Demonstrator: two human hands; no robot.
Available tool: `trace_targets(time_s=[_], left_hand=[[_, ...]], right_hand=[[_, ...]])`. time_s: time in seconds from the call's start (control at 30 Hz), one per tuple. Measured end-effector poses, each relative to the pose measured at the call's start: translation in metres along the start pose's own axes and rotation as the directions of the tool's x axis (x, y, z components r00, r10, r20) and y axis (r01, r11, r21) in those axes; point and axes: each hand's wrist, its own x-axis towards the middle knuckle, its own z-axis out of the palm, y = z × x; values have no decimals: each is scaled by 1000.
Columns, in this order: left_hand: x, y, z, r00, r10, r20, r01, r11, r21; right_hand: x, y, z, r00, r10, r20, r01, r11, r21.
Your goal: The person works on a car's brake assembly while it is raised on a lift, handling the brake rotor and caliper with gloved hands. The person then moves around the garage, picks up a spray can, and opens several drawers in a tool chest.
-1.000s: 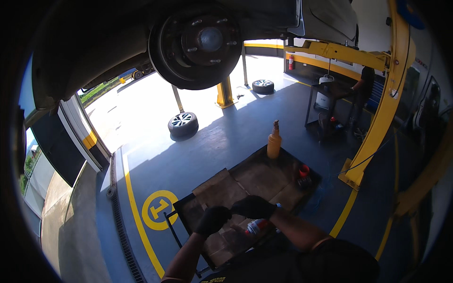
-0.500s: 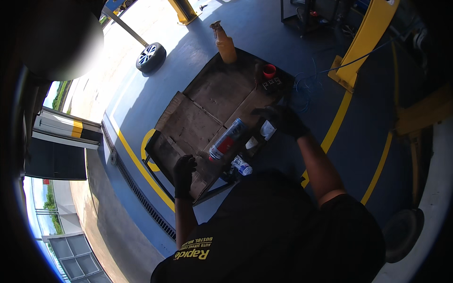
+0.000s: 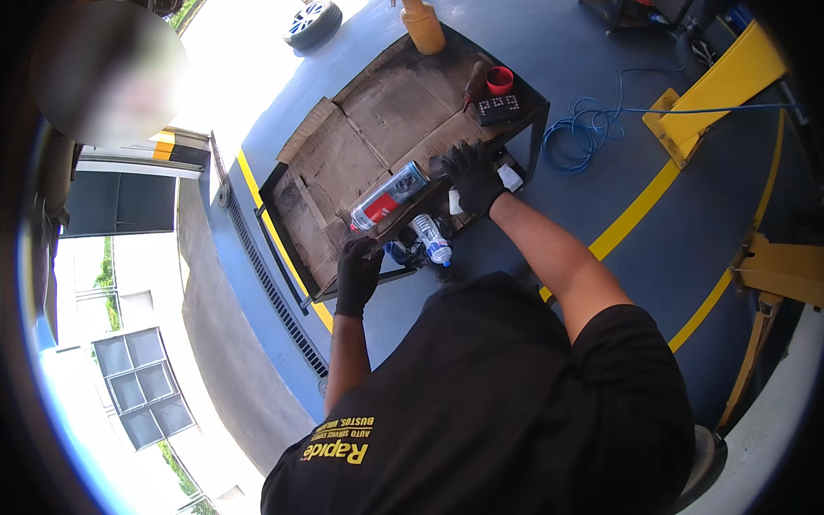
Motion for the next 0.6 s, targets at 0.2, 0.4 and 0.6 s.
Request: trace_targets(time_s=[0.2,0.4,0.6], left_hand=[[-51,-20,-2,989,-139,59,134,988,74],[-5,-29,-6,999,-31,-10,30,999,-33],[67,-24,-5,965,249,-86,-257,961,-106]], right_hand=[[-3,6,10,1000,10,-21,-5,977,215],[26,9,-32,979,26,201,-77,965,251],[8,2,-31,985,88,-149,-75,993,94]])
